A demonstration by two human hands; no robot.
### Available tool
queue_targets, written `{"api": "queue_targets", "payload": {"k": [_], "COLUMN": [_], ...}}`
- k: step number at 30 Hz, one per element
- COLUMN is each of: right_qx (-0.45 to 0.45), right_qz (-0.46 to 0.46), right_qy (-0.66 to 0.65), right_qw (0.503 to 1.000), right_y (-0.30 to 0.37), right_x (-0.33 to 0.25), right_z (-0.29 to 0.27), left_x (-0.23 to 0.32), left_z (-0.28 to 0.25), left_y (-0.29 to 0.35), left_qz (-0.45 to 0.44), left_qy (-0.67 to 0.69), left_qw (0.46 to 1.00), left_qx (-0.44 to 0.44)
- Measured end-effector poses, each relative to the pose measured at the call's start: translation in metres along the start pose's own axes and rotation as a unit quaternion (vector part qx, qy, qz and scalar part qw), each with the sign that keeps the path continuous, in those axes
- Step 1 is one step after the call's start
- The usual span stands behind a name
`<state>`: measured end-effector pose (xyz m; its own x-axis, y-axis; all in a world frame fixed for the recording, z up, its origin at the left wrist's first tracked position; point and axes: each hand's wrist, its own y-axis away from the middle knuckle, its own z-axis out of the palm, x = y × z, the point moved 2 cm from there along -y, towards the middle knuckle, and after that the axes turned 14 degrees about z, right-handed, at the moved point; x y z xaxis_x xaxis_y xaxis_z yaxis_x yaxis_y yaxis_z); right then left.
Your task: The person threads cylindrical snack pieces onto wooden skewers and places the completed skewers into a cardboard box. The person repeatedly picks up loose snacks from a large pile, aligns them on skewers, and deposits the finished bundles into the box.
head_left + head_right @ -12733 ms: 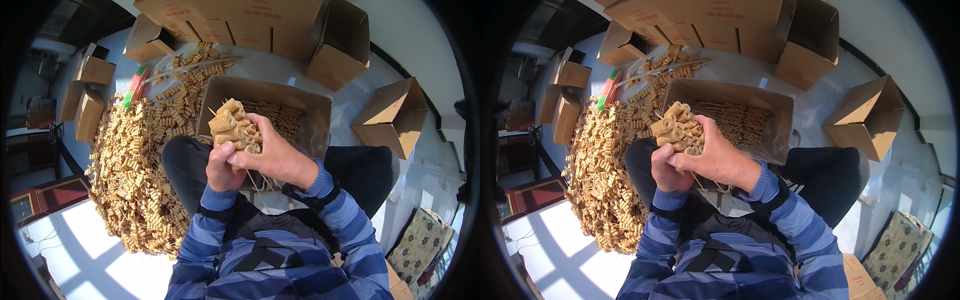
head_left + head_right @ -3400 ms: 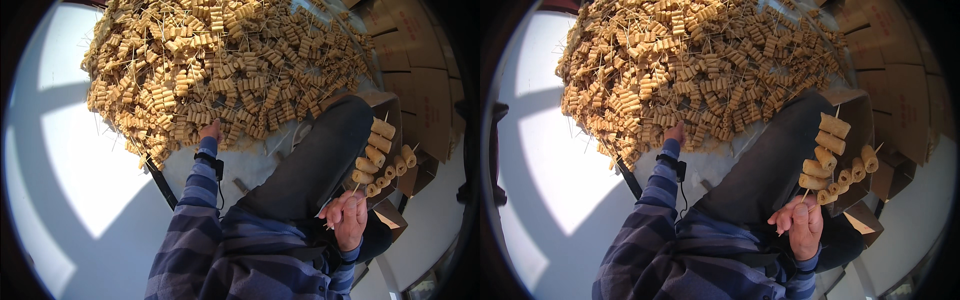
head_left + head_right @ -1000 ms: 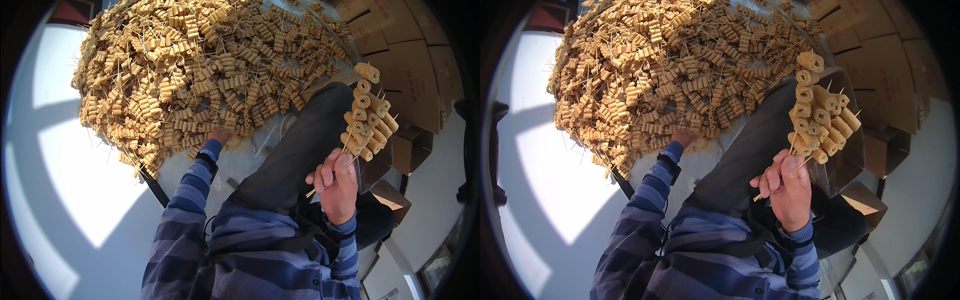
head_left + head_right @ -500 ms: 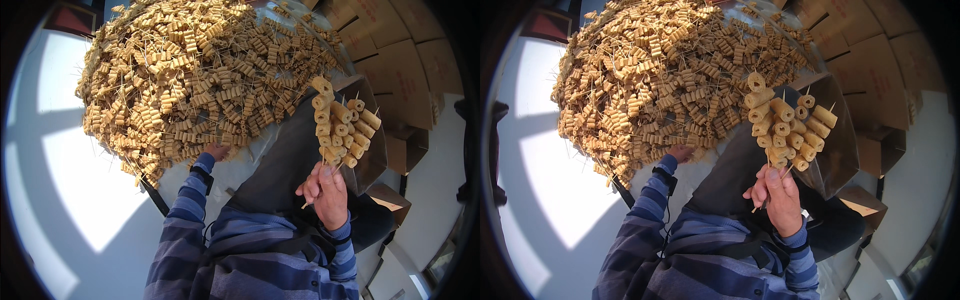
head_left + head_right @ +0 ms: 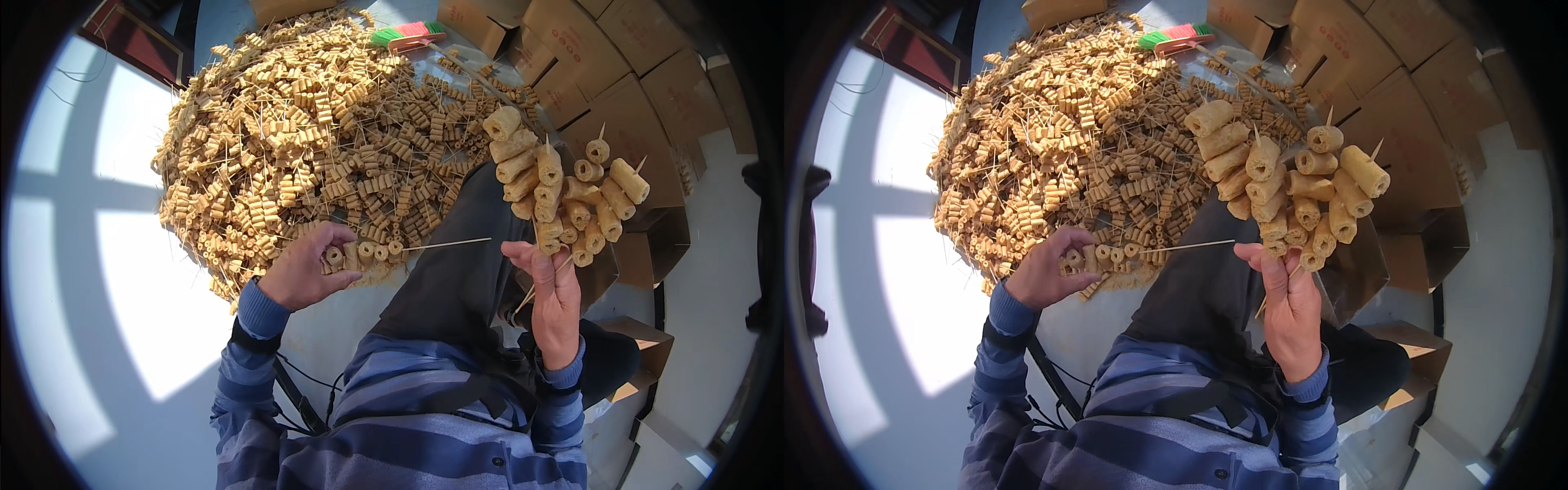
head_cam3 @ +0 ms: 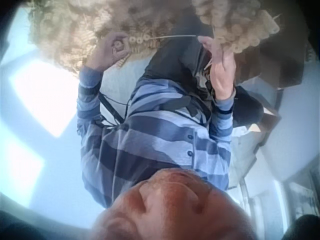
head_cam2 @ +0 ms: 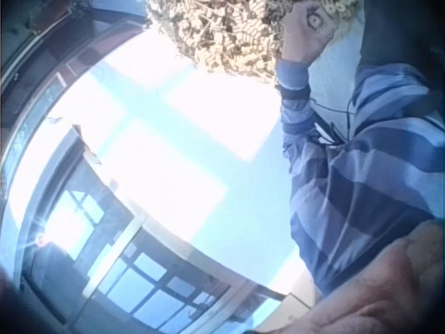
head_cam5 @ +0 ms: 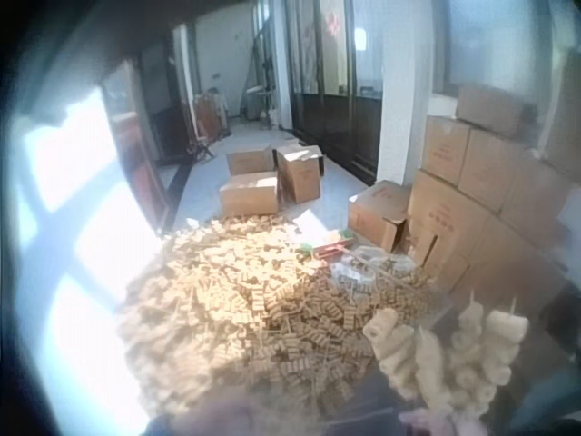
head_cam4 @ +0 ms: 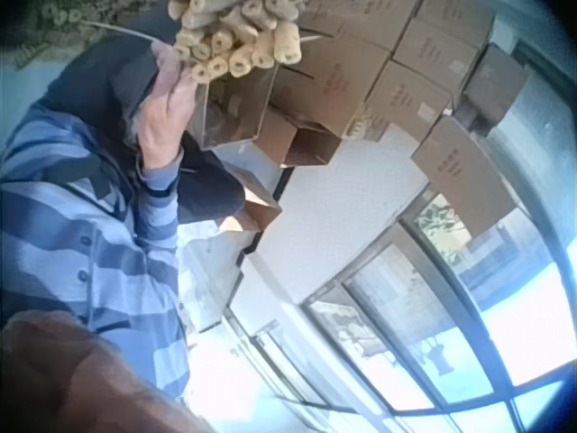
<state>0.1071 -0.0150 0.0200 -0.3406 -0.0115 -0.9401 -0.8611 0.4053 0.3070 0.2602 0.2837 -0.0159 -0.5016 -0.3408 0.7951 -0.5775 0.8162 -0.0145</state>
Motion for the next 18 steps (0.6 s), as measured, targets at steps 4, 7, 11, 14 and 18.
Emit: {"api": "queue_targets", "payload": {"k": [4,7,11,14,18], "right_qx": [0.023,-0.069,-0.127,-0.094,-0.064], "right_qz": [0.032,0.115,0.256,0.264,0.275], "right_qy": [0.076,0.058,-0.069,-0.127,-0.193], "right_qw": [0.996,0.989,0.956,0.951,0.94], "right_y": [0.011,0.021,0.048,0.06,0.068], "right_x": [-0.01,0.006,0.039,0.058,0.075], "right_z": [-0.026,-0.034,-0.04,-0.042,-0.048], "left_x": [0.061,0.081,0.09,0.096,0.106], "left_z": [-0.001,0.006,0.031,0.056,0.087], "left_y": [-0.048,-0.078,-0.102,-0.109,-0.119], "left_qz": [0.112,0.169,0.126,0.041,0.064], "left_qy": [0.033,0.053,0.173,0.316,0.396], "left_qw": [0.986,0.976,0.963,0.935,0.912], "left_qx": [-0.123,-0.13,-0.162,-0.155,-0.087]}}
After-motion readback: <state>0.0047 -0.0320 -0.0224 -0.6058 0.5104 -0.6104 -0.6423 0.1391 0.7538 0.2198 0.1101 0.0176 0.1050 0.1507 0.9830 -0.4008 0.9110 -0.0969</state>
